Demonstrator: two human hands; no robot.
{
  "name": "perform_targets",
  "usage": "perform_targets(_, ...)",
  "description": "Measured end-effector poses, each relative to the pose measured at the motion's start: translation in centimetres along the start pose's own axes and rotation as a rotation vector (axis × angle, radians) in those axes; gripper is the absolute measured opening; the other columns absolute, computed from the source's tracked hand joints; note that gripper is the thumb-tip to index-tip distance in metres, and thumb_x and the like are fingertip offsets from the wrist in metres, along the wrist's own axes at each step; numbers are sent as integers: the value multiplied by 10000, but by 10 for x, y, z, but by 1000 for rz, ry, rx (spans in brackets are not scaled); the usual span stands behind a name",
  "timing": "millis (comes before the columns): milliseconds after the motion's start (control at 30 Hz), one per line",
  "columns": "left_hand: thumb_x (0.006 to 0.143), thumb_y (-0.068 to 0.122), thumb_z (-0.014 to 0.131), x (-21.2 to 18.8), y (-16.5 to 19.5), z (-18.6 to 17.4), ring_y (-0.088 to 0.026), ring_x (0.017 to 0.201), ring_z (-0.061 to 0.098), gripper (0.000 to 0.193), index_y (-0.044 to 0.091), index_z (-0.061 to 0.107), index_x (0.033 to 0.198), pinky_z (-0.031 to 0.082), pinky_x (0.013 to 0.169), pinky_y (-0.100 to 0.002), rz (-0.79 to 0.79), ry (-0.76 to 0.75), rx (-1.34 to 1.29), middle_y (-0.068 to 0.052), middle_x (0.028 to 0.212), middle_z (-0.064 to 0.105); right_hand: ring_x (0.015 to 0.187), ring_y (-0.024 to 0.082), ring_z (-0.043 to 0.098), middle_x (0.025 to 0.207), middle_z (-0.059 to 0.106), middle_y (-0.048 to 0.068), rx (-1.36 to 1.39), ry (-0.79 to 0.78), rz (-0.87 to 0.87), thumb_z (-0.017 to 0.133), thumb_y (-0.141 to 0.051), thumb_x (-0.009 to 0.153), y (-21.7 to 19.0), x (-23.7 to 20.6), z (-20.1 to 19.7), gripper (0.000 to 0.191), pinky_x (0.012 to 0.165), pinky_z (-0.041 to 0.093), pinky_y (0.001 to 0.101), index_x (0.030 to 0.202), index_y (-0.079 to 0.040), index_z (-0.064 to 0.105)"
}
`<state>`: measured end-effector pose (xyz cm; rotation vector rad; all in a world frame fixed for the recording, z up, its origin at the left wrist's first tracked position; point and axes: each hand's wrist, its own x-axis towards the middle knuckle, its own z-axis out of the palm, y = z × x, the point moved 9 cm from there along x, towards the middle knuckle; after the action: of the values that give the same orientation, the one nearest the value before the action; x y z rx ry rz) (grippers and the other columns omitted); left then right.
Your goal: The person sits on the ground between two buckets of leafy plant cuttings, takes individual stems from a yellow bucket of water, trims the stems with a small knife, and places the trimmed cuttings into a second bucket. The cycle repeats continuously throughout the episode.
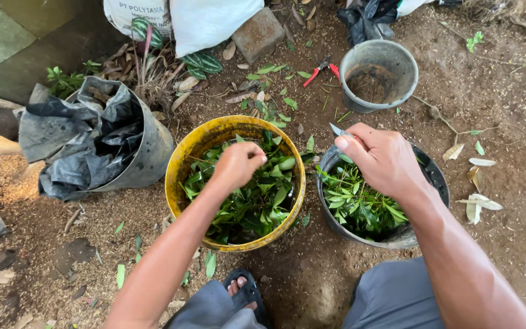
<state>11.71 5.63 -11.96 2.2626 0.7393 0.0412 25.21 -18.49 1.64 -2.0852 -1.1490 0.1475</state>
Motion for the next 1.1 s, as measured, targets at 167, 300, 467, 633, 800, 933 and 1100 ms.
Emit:
perform_targets(167,903,216,758,-13,-3,-43,-127,762,638,173,56,757,971,515,700,-301,25,137,-324,-74,914,752,579,314,587,658,589,161,59,-38,83,549,-438,1018,5,-4,-1,420,609,487,420,973,-35,657)
perform_targets(300,965,179,724,-24,11,-47,-71,718,613,148,35,727,999,494,657,-248,40,60,-614,-35,890,710,581,300,591,655,593,153,74,-75,55,542,-436,1014,-6,-4,7,410,604,481,418,967,-48,666)
perform_targets(467,1011,189,631,-47,40,-30,-53,685,561,153,71,680,1096,448,586,-203,35,-28,-765,12,928,760,617,312,624,708,635,153,75,-126,5,544,-439,1000,-20,-8,22,401,606,478,428,978,-60,672)
perform_targets(633,1032,224,582,-70,69,-17,-12,747,659,219,114,673,1198,426,476,-205,70,-103,-849,28,848,656,644,338,644,708,641,150,56,-147,-44,575,-441,970,-27,-10,32,391,603,477,443,959,-62,669)
perform_targets(800,1037,232,553,-81,77,-10,-41,645,516,298,102,663,1282,373,494,-209,89,-117,-829,34,867,687,612,341,622,655,608,137,25,-173,-45,586,-450,960,-28,-11,38,388,577,455,450,938,-69,658)
perform_targets(933,1057,206,575,-80,84,-7,-57,853,591,271,64,605,1286,496,783,-222,247,-148,-1000,16,920,650,606,337,618,643,601,128,20,-178,-30,589,-456,960,-27,-11,39,390,571,449,449,916,-74,654)
perform_targets(1100,1052,179,596,-78,71,6,-65,853,568,199,15,648,1152,472,778,-230,201,-190,-932,1,928,659,615,333,624,651,610,119,15,-164,-71,595,-461,953,-32,-11,37,387,570,455,450,919,-82,661)
